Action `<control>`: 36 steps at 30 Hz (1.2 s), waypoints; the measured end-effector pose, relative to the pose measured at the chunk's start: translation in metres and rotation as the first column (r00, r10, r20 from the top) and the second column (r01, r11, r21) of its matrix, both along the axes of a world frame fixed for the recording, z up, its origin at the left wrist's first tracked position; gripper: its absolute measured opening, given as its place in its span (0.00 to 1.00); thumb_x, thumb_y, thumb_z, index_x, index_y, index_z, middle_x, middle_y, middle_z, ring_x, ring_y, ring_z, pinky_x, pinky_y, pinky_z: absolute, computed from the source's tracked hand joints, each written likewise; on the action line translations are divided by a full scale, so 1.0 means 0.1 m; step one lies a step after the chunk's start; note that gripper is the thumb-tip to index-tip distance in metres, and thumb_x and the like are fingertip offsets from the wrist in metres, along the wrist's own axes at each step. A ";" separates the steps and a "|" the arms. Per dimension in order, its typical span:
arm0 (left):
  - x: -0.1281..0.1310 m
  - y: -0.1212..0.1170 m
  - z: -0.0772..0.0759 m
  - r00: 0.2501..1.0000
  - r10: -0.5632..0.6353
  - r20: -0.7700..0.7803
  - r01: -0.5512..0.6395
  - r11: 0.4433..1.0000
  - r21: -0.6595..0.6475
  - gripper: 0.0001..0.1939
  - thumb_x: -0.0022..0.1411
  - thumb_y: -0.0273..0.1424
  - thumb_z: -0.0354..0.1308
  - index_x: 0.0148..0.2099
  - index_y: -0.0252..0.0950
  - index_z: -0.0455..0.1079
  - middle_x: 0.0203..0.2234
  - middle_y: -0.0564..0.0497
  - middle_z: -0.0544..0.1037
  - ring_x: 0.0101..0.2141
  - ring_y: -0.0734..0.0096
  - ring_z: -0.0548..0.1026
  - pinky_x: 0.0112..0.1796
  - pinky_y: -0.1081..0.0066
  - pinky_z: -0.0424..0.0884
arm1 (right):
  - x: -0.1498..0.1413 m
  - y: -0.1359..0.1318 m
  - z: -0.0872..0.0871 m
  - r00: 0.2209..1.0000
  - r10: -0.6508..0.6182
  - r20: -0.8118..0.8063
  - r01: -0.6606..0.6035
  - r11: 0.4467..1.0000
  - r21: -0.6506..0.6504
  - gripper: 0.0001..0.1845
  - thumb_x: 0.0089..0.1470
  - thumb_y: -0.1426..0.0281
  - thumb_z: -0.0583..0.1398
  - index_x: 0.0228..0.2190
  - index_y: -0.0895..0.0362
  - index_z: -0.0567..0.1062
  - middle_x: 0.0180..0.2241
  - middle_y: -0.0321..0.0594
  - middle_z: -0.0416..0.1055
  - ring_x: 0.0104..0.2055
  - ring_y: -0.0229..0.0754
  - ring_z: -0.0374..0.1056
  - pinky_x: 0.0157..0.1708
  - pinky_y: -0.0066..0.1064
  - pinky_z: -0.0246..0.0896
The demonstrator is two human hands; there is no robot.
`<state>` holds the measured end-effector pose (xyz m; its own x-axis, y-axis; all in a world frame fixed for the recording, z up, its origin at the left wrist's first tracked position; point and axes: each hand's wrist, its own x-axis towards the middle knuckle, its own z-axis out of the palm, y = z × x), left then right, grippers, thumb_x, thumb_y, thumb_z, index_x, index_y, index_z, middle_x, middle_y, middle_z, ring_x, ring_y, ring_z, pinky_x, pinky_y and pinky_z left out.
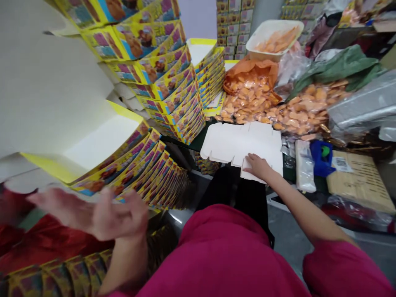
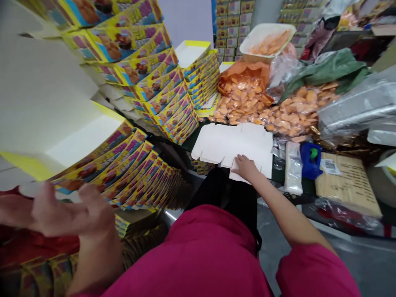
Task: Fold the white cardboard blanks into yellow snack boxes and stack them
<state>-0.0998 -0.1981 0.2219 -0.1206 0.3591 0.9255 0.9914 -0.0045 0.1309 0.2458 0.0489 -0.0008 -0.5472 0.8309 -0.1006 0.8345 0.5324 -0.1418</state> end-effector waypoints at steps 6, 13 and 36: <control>0.78 0.45 -0.36 0.813 -0.562 -0.156 0.540 0.826 -0.162 0.24 0.58 0.19 0.55 0.54 0.46 0.70 0.62 0.50 0.64 0.61 0.59 0.64 0.57 0.56 0.67 | -0.43 -0.06 0.02 0.998 0.061 -0.018 -0.058 0.989 0.140 0.27 0.61 0.61 0.56 0.56 0.63 0.65 0.57 0.57 0.64 0.61 0.55 0.57 0.54 0.42 0.59; 0.93 0.72 -0.85 0.586 -0.783 0.209 0.798 0.513 -0.316 0.18 0.60 0.18 0.53 0.50 0.38 0.70 0.48 0.42 0.77 0.55 0.60 0.72 0.48 0.59 0.74 | -0.66 -0.17 0.32 0.993 0.117 -0.019 -0.114 0.985 0.127 0.12 0.58 0.80 0.52 0.39 0.66 0.74 0.38 0.54 0.73 0.42 0.49 0.68 0.41 0.35 0.60; 1.79 2.17 -1.81 -0.765 0.154 0.625 0.543 0.678 0.496 0.25 0.63 0.47 0.56 0.51 0.30 0.72 0.47 0.39 0.78 0.50 0.55 0.75 0.53 0.60 0.70 | 0.37 -0.54 1.04 0.378 -0.330 -0.865 0.365 0.912 -0.188 0.20 0.59 0.56 0.54 0.46 0.53 0.72 0.40 0.42 0.74 0.41 0.42 0.71 0.41 0.34 0.68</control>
<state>0.0790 0.0193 0.0406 -0.0341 0.8901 -0.4545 -0.8063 0.2442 0.5387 0.2829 -0.0050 0.1029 0.0104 0.9628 0.2700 0.3892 0.2448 -0.8880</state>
